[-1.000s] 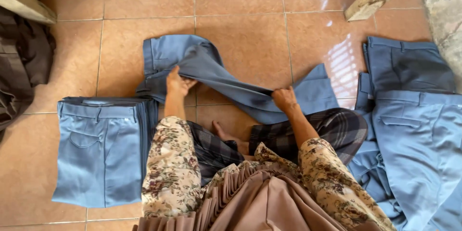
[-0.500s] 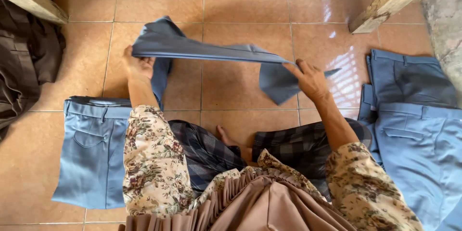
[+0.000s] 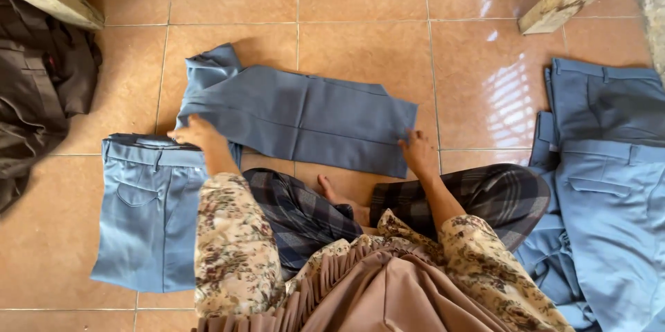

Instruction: Folding blue trousers into neat rectangular stacks while sitting on the floor.

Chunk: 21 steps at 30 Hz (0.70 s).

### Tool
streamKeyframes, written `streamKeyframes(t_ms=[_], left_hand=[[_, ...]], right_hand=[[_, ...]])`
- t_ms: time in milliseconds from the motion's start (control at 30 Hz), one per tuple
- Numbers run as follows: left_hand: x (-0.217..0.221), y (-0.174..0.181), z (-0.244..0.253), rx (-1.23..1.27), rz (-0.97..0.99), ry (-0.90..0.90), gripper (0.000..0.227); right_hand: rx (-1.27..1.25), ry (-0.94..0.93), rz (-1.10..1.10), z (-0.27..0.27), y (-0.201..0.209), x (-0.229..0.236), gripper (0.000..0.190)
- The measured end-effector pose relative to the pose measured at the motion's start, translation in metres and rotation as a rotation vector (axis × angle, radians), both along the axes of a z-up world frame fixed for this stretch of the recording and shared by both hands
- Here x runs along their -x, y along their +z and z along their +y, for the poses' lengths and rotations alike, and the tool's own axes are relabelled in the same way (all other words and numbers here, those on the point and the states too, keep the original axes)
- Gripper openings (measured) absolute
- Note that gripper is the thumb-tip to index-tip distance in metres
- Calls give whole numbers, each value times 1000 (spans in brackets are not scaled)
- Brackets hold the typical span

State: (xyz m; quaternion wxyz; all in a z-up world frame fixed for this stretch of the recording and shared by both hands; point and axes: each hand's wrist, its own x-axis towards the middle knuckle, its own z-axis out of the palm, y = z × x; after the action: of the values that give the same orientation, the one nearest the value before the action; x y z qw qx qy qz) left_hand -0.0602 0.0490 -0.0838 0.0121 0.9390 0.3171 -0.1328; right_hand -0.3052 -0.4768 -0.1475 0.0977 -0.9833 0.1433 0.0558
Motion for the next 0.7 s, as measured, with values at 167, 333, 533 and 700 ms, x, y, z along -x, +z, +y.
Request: streamKeyframes(t_ms=[167,333,533,700], left_hand=[[16,-140,-104,1205,-1213,-335,47],[89,-177,-160,622,38,-360,70],[102,-214,-161,490,344,-368,108],[118,-149,-171,409,367,-405,93]], right_hand=[[-326,-519,74,-17,-109,-3,80],[-523,-713,66,-4,-132,3,77],[-588,-810,-72,-5,-78,-15,54],[-542,-664,-158,10,-51,-37,58]])
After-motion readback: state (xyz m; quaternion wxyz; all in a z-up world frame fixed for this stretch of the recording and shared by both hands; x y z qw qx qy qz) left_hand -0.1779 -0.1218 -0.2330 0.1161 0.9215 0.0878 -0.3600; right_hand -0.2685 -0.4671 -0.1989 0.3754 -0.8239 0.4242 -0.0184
